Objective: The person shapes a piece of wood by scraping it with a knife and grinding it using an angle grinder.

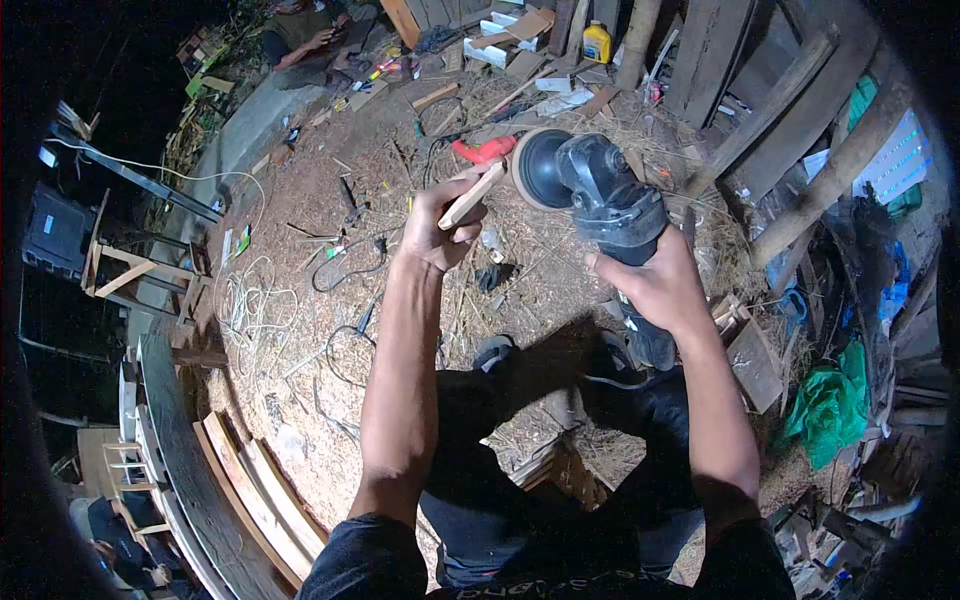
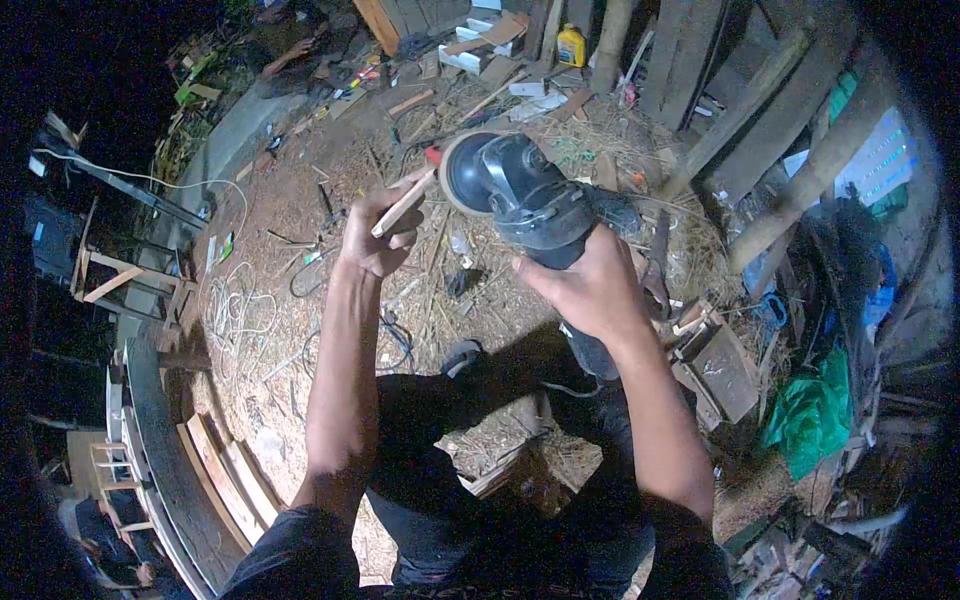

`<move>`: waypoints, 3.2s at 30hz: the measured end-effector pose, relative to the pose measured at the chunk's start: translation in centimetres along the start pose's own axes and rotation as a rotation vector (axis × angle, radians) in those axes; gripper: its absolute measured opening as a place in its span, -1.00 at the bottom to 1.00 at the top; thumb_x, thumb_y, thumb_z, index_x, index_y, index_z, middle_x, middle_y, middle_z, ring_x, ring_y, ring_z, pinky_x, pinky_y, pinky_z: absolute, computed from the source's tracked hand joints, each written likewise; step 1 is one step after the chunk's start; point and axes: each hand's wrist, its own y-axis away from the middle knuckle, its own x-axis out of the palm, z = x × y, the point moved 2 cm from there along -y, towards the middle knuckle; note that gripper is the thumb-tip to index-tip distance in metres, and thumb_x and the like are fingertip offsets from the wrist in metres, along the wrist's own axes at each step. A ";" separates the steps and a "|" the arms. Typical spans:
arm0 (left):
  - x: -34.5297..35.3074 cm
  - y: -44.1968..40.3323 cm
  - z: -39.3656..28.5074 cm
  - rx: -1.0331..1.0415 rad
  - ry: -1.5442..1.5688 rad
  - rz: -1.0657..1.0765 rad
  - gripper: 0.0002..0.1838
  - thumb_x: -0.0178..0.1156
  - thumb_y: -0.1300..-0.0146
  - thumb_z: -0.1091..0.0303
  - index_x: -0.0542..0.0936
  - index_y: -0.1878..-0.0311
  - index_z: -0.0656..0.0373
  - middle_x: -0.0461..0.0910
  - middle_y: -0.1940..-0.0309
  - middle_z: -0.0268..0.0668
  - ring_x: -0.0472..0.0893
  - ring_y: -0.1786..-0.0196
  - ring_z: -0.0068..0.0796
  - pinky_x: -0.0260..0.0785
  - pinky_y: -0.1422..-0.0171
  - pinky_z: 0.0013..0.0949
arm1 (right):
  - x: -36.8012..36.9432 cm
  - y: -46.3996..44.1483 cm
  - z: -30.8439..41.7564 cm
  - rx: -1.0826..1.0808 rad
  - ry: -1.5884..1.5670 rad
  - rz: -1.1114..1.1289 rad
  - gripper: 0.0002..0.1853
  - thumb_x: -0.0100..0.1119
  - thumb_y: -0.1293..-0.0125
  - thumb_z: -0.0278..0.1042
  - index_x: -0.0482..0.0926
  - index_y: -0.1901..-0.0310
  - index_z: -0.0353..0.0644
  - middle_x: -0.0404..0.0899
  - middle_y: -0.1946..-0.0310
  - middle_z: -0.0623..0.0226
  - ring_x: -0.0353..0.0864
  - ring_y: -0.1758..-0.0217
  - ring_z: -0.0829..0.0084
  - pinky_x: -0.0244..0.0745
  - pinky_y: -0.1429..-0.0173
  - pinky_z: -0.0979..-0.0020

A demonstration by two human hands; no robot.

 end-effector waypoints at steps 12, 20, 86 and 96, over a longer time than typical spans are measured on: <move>0.0 -0.4 0.6 -0.037 0.014 -0.020 -0.68 0.05 -0.30 0.43 0.50 -0.09 0.30 0.31 0.60 -0.52 0.18 0.68 -0.77 -0.09 0.70 -0.61 | 0.1 0.2 0.1 0.046 0.021 0.081 -0.63 0.42 -0.05 -0.47 0.60 0.07 -0.27 0.68 0.17 0.34 0.61 0.11 0.53 0.46 -0.10 0.40; -0.1 -0.2 0.7 -0.046 0.005 -0.085 -0.67 0.04 -0.30 0.44 0.48 -0.10 0.30 0.32 0.60 -0.52 0.18 0.68 -0.77 -0.07 0.70 -0.62 | 0.3 0.3 0.2 0.051 0.041 0.096 -0.62 0.42 -0.03 -0.46 0.59 0.06 -0.26 0.66 0.16 0.36 0.58 0.12 0.55 0.46 -0.08 0.41; -0.5 -0.3 0.8 -0.074 0.068 -0.053 -0.86 0.06 -0.31 0.41 0.47 0.14 0.26 0.33 0.61 -0.45 0.17 0.69 -0.73 -0.11 0.76 -0.60 | 0.2 -0.4 -0.6 -0.045 0.030 0.039 -0.66 0.42 -0.01 -0.34 0.64 0.13 -0.18 0.71 0.24 0.24 0.67 0.20 0.40 0.50 -0.03 0.32; 0.0 -0.3 0.8 -0.071 0.015 -0.071 -0.85 0.05 -0.33 0.41 0.51 0.10 0.23 0.32 0.64 -0.50 0.20 0.70 -0.77 -0.08 0.75 -0.63 | 0.2 -0.3 -0.7 -0.007 0.023 0.089 -0.65 0.43 0.00 -0.35 0.64 0.13 -0.18 0.70 0.27 0.28 0.66 0.22 0.43 0.50 -0.01 0.33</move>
